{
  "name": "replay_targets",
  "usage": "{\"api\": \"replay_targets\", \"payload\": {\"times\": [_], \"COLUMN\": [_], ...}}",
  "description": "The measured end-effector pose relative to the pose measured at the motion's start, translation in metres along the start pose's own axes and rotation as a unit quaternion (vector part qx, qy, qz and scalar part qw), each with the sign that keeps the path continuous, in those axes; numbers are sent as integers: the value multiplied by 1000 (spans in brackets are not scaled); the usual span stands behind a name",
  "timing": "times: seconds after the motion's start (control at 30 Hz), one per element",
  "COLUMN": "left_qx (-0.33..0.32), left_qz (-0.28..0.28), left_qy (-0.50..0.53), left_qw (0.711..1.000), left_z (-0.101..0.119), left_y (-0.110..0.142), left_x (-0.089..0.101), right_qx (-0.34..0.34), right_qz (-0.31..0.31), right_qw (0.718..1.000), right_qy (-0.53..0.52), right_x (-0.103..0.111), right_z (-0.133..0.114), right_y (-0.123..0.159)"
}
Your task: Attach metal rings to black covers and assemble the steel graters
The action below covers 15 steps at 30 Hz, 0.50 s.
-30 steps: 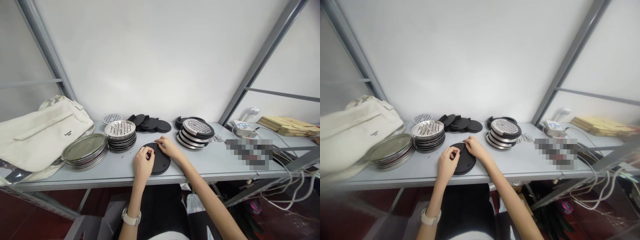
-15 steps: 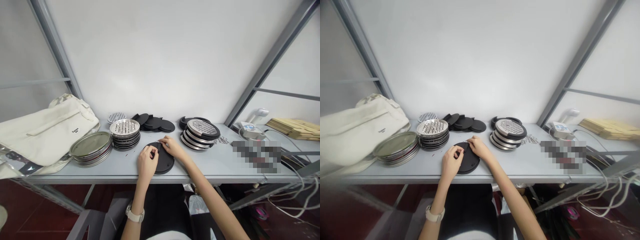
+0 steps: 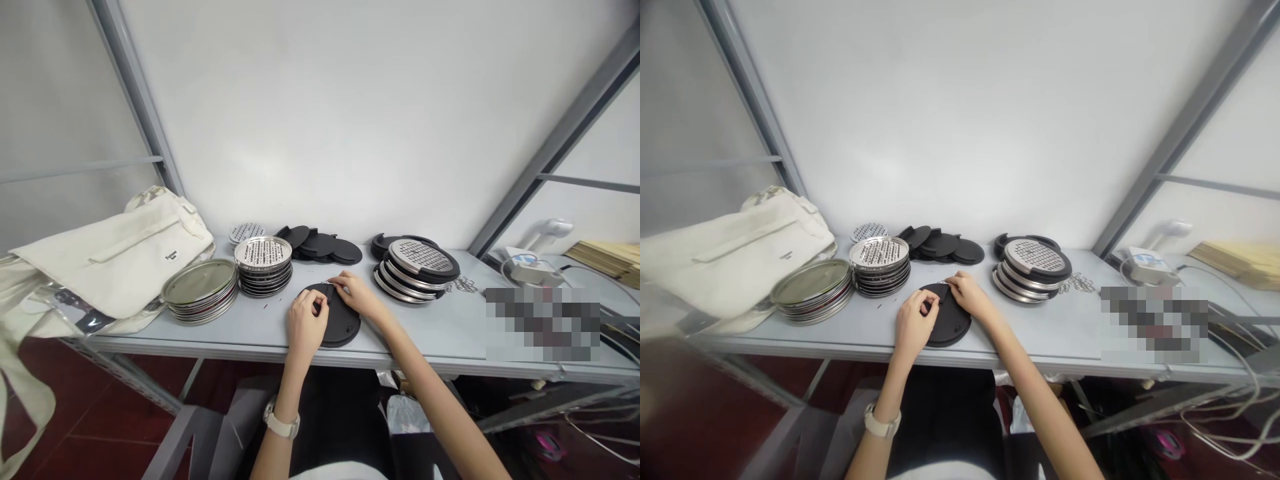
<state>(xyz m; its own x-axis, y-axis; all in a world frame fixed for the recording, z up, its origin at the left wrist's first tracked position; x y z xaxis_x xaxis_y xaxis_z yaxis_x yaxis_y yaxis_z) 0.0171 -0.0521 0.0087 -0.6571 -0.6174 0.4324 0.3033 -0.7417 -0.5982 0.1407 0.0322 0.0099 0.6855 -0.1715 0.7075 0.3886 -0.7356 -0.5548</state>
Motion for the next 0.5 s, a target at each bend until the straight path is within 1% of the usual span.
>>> {"api": "replay_targets", "payload": {"times": [0.5], "left_qx": [0], "left_qz": [-5], "left_qy": [5], "left_qw": [1000], "left_z": [1], "left_y": [1], "left_x": [1], "right_qx": [4], "right_qz": [-5], "right_qw": [1000], "right_qy": [6], "right_x": [-1], "right_z": [0], "right_y": [-1]}}
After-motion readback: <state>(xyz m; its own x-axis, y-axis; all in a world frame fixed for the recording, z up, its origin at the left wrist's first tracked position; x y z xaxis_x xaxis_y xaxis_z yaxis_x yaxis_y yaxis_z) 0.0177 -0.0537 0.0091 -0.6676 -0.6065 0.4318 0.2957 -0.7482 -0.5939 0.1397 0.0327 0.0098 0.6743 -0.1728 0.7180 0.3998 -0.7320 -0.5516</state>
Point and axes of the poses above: each hand's wrist, its own y-axis away from the middle knuckle, its own x-axis out of the back of the hand, z = x × y, the point moved 7 cm from there along -y, towards the middle knuckle, and after that the axes turned 13 degrees about z, right-handed, at the moved point
